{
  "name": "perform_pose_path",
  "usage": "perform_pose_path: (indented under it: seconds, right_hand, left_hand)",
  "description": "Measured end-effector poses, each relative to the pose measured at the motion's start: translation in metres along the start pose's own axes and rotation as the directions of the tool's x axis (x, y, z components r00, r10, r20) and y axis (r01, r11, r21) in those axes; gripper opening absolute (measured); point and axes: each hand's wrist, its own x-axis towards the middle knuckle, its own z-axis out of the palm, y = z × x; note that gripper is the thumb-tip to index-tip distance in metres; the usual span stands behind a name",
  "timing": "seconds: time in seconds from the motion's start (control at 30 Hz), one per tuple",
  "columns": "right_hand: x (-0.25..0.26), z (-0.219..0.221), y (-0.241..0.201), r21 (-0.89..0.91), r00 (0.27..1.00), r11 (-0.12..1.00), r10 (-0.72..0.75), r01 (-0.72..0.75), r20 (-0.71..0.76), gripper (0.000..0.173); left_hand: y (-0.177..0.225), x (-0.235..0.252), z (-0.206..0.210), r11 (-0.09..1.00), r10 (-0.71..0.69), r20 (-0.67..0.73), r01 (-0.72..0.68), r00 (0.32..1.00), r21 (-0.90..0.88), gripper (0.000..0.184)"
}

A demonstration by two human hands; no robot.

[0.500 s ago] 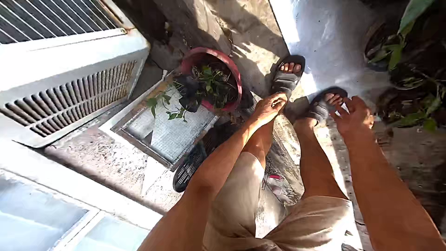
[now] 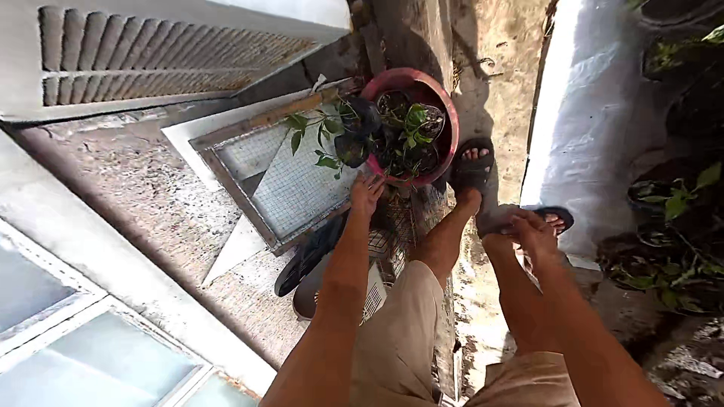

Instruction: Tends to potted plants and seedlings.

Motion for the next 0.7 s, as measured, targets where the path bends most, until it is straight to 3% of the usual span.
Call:
perform_pose_path:
  seconds: [0.13,0.23,0.33,0.47,0.6,0.7]
  right_hand:
    - [0.024,0.091,-0.052,-0.131,0.944,0.963,-0.196,0.237,0.264,0.039]
    - [0.049,0.169,-0.101,-0.269,0.875,0.873,-0.289,0.408,0.388,0.049]
    - [0.091,0.245,-0.143,-0.394,0.862,0.779,-0.358,0.488,0.359,0.056]
    - [0.134,0.307,-0.174,-0.541,0.889,0.707,-0.34,0.456,0.305,0.057]
    - [0.157,0.331,-0.178,-0.668,0.904,0.612,-0.339,0.423,0.262,0.044]
    - [0.16,0.332,-0.179,-0.707,0.891,0.558,-0.379,0.435,0.249,0.041]
  left_hand:
    - [0.014,0.043,0.008,0.988,-0.031,-0.059,0.021,0.998,-0.155,0.056]
    - [0.019,0.061,0.008,0.977,-0.064,-0.09,0.044,0.994,-0.207,0.054]
    - [0.026,0.072,0.008,0.976,-0.094,-0.102,0.072,0.99,-0.204,0.054]
    - [0.029,0.08,0.005,0.994,-0.054,-0.047,0.049,0.997,-0.102,0.05]
    - [0.023,0.089,-0.005,0.998,-0.001,0.005,0.001,1.0,-0.059,0.049]
    - [0.021,0.091,-0.012,0.996,0.028,-0.05,-0.032,0.998,-0.087,0.046]
